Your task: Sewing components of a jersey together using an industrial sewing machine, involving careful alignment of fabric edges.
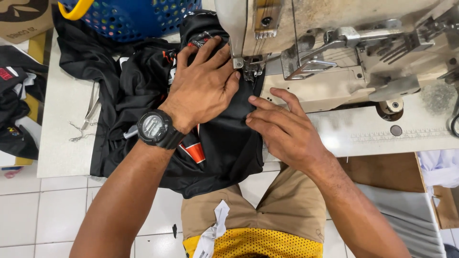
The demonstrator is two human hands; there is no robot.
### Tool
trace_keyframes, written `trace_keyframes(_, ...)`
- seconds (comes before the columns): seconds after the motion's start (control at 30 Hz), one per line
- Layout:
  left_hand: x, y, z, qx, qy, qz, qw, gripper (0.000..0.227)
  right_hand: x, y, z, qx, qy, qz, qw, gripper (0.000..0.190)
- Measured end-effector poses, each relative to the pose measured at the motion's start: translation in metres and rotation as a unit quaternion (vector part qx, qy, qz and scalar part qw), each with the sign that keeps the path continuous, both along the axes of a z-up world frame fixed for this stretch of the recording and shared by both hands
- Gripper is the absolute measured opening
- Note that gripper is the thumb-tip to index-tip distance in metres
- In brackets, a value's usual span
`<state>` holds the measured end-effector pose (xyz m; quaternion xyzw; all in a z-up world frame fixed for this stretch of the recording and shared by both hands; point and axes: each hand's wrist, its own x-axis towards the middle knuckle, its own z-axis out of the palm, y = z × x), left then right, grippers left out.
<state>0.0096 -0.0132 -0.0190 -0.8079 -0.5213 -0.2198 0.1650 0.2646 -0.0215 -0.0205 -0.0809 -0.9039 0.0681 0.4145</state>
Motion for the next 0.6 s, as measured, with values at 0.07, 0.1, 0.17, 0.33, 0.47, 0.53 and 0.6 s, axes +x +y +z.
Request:
trace_keyframes(0.07,0.0010,-0.0006,0.0006,0.009,0.018,0.011,1.000,0.039,-0.0003,0.0001,0.0008,-0.002,0.001,0.004,1.000,0.013)
trace_keyframes(0.1,0.0013,-0.0004,0.0008,0.009,0.018,0.011,1.000,0.039,-0.0002,0.0004,0.0006,-0.002,0.001,0.004,1.000,0.013)
trace_keyframes(0.17,0.0017,-0.0008,0.0009,-0.005,0.019,0.016,1.000,0.041,-0.0001,0.0005,0.0001,0.009,0.005,0.005,1.000,0.015)
trace_keyframes(0.33,0.0014,-0.0015,0.0005,-0.004,0.020,0.015,1.000,0.041,-0.0010,0.0009,0.0027,0.005,0.004,0.003,1.000,0.015)
trace_keyframes(0.47,0.0012,-0.0008,0.0019,-0.008,0.016,0.012,1.000,0.040,-0.0012,0.0029,0.0036,0.003,0.001,-0.001,1.000,0.017)
trace_keyframes(0.53,0.0013,-0.0004,0.0021,-0.010,0.019,0.017,1.000,0.041,-0.0011,0.0043,0.0014,-0.003,0.002,0.001,1.000,0.016)
trace_keyframes(0.6,0.0019,-0.0016,0.0015,-0.011,0.022,0.021,0.999,0.041,-0.0004,0.0035,0.0000,-0.011,0.003,0.003,1.000,0.016)
